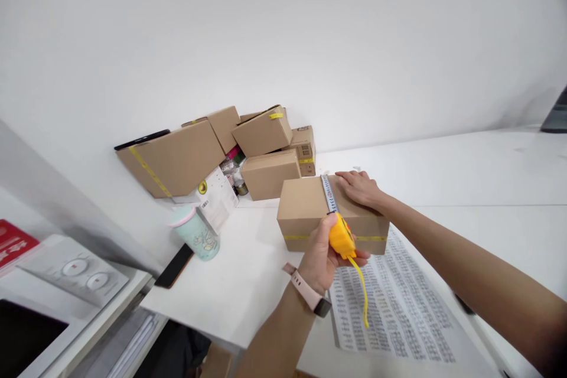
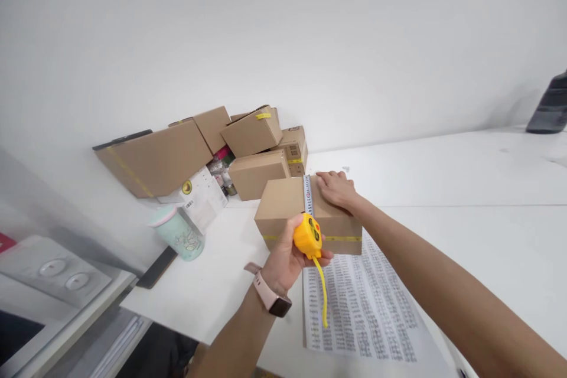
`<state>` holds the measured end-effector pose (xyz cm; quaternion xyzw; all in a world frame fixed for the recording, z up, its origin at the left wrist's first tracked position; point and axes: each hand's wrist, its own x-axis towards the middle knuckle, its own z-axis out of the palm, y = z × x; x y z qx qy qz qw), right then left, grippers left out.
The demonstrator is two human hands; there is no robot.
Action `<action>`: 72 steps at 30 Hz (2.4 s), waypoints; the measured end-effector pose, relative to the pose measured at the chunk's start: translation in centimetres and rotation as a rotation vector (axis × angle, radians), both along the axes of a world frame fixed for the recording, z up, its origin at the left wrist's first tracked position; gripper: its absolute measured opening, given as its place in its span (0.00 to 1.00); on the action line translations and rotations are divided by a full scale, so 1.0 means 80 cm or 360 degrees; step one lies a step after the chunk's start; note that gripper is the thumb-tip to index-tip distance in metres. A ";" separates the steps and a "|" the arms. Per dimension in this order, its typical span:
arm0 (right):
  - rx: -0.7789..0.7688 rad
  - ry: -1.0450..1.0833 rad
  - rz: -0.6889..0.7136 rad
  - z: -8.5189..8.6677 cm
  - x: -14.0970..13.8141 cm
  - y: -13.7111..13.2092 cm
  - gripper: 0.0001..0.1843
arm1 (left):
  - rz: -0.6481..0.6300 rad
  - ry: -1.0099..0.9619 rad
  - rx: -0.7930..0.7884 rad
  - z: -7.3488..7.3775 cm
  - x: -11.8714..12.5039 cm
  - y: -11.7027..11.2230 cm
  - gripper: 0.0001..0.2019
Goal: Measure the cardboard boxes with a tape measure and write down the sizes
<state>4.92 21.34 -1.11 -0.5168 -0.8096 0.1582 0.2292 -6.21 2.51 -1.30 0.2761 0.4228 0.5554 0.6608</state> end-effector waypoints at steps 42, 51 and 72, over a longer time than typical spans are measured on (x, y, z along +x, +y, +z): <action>0.0352 0.0626 -0.0177 0.007 0.035 0.000 0.32 | 0.0447 0.0396 0.0454 -0.024 -0.034 -0.075 0.30; -0.0180 0.0707 0.0165 -0.065 0.120 -0.075 0.29 | 0.0615 0.0549 0.0415 -0.069 -0.134 -0.053 0.29; -0.0032 0.0810 -0.0188 0.024 0.044 0.009 0.28 | 0.0279 0.0509 0.0507 0.017 -0.055 -0.050 0.28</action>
